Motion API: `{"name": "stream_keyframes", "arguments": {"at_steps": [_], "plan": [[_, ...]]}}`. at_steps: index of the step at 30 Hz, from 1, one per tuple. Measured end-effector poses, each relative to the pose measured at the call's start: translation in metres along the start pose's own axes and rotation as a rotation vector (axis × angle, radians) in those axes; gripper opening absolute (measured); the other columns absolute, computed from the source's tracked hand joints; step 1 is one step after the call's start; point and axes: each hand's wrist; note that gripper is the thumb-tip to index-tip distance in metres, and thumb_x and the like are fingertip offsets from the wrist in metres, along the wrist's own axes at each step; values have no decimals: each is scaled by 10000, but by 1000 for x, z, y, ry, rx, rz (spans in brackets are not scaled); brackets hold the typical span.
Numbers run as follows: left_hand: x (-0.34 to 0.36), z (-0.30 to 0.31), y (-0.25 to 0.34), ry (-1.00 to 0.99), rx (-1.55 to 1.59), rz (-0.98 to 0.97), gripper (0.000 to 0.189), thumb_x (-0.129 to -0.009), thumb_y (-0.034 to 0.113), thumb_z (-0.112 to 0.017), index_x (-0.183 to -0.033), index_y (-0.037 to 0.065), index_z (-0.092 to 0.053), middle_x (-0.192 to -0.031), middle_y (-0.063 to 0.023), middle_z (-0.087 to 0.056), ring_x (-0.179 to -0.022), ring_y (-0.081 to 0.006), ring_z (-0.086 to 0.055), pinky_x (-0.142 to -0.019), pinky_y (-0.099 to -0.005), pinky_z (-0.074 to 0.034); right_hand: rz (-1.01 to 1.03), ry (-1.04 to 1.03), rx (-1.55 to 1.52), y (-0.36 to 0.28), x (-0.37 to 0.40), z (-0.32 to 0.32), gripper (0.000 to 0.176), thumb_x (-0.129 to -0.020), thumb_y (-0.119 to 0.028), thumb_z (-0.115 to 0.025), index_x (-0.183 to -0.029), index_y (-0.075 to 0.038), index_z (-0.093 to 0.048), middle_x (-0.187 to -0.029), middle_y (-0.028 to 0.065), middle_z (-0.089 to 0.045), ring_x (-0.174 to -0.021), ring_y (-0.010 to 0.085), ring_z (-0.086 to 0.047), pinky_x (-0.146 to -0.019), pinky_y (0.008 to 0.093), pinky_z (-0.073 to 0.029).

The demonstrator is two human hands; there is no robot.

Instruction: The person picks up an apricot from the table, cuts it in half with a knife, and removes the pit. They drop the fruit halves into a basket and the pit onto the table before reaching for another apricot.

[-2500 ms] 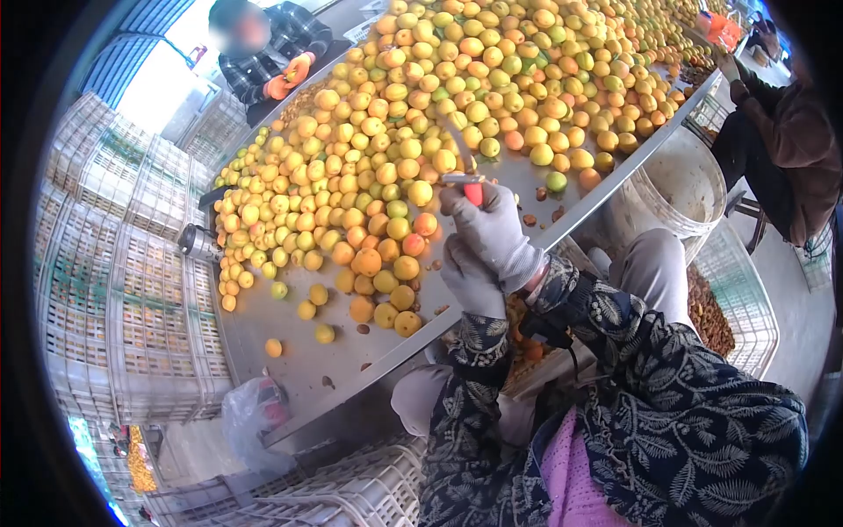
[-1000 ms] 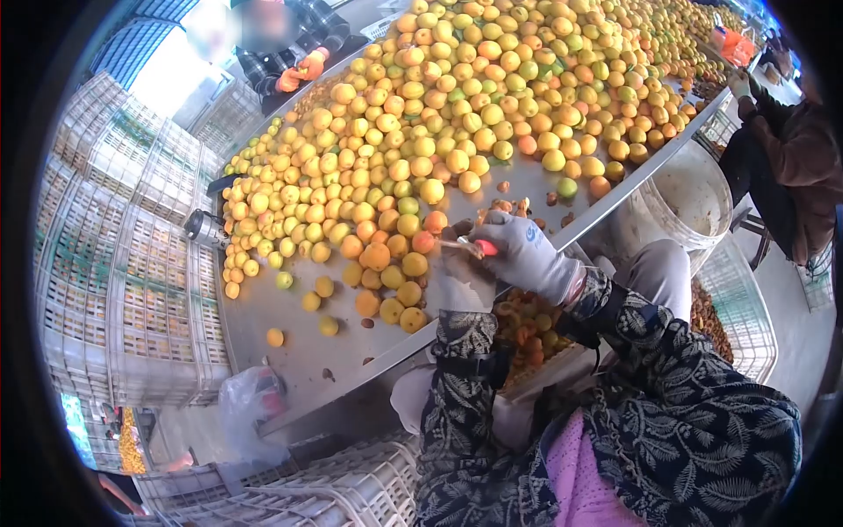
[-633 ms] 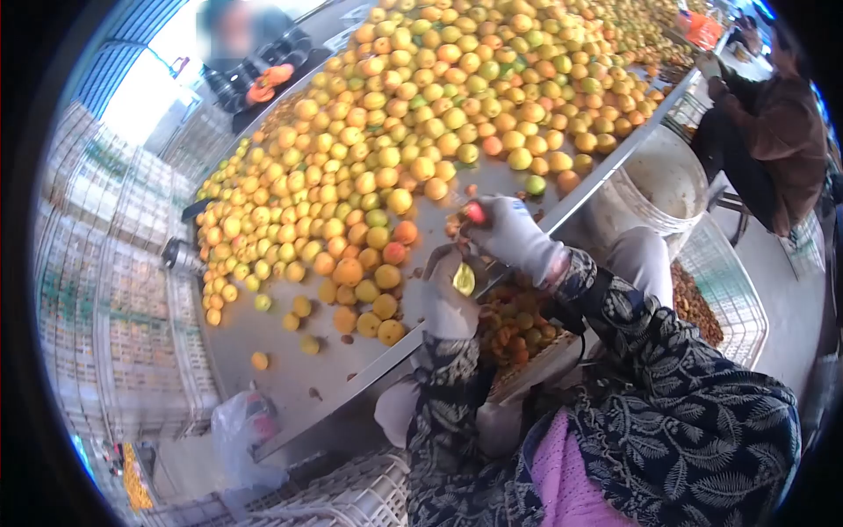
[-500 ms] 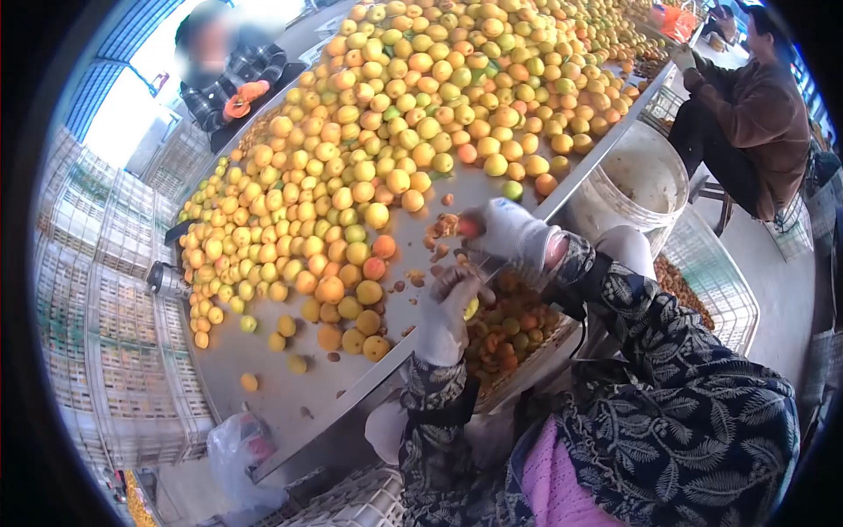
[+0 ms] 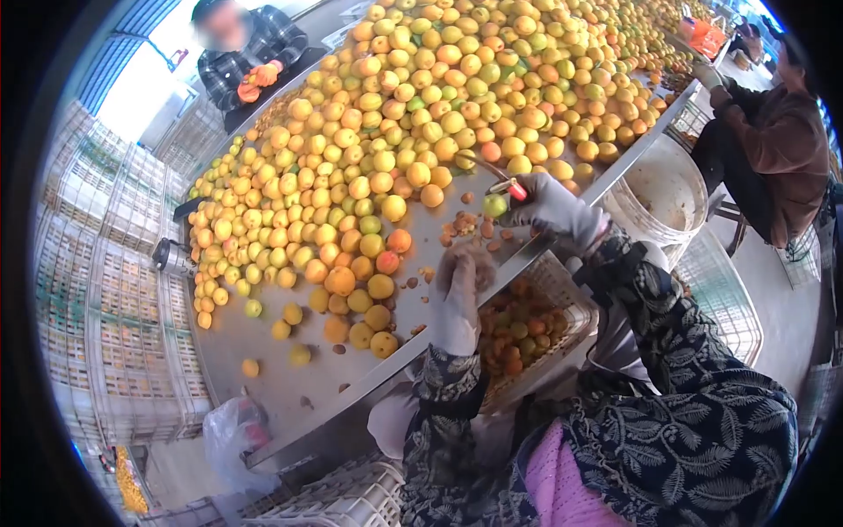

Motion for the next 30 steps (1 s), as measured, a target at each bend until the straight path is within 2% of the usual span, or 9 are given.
{"name": "stream_keyframes", "arguments": {"at_steps": [1,6,12,14,16,22,26,28,30], "plan": [[-3,-2,1,10,-7,-2,283,-992,251,-497,-1125,13,-574,-987,-73,-637,-867,-139,-595,-745,-251,-469,-102,-12,-132,-12,7,-13,428,-725,67,-670,-1146,15,-612,-995,27,-680,-884,82,-611,-778,245,-505],[-13,-2,-6,-85,287,-133,438,-993,321,-500,-1314,25,-466,-1259,-110,-537,-1043,-177,-581,-885,-318,-499,80,-21,-381,-9,21,-67,426,-795,-45,-749,-1186,1,-586,-1082,47,-652,-971,101,-586,-848,267,-500],[-6,11,12,-73,237,-170,306,-995,233,-499,-1228,34,-501,-1104,-63,-584,-966,-141,-592,-813,-290,-516,194,41,-267,-27,35,-74,357,-944,-268,-603,-1180,-2,-566,-1001,62,-644,-910,121,-584,-798,288,-491],[-4,9,15,-19,234,-123,299,-983,219,-520,-1206,21,-502,-1064,-78,-604,-836,-148,-589,-691,-297,-497,104,-39,-76,-43,42,-67,414,-990,-369,-482,-1132,9,-568,-938,102,-627,-847,169,-583,-751,316,-476],[-1,2,20,-18,250,-104,298,-981,212,-524,-1206,18,-501,-1047,-75,-605,-823,-143,-584,-685,-291,-494,245,4,-43,-39,40,-72,425,-999,-377,-449,-1087,21,-568,-875,139,-614,-798,207,-575,-735,345,-464],[1,3,18,34,201,-93,254,-966,172,-556,-1176,32,-534,-906,-20,-575,-718,-95,-526,-629,-237,-471,93,53,136,-46,46,-81,371,-1006,-313,-459,-1061,37,-570,-829,135,-648,-767,208,-612,-723,343,-479],[5,-2,20,95,174,-117,225,-951,151,-589,-1149,47,-566,-800,29,-532,-640,-50,-472,-556,-188,-431,-85,106,-85,-43,46,-97,387,-1001,-320,-477,-1030,53,-577,-800,125,-653,-749,191,-624,-685,343,-490],[5,0,17,98,169,-127,230,-956,159,-574,-1140,22,-564,-865,-3,-566,-708,-72,-506,-620,-213,-446,-171,106,-275,-36,45,-101,400,-997,-333,-483,-1011,55,-584,-783,118,-649,-747,179,-626,-673,347,-492],[2,4,15,101,163,-147,241,-961,168,-559,-1131,-3,-562,-930,-34,-600,-776,-93,-540,-684,-237,-460,-94,149,39,-26,39,-102,360,-986,-320,-501,-1002,26,-596,-784,148,-655,-762,241,-657,-679,375,-499]]}}
Point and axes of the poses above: each hand's wrist, its own x-axis away from the middle knuckle, its own z-axis out of the back of the hand, y = z × x
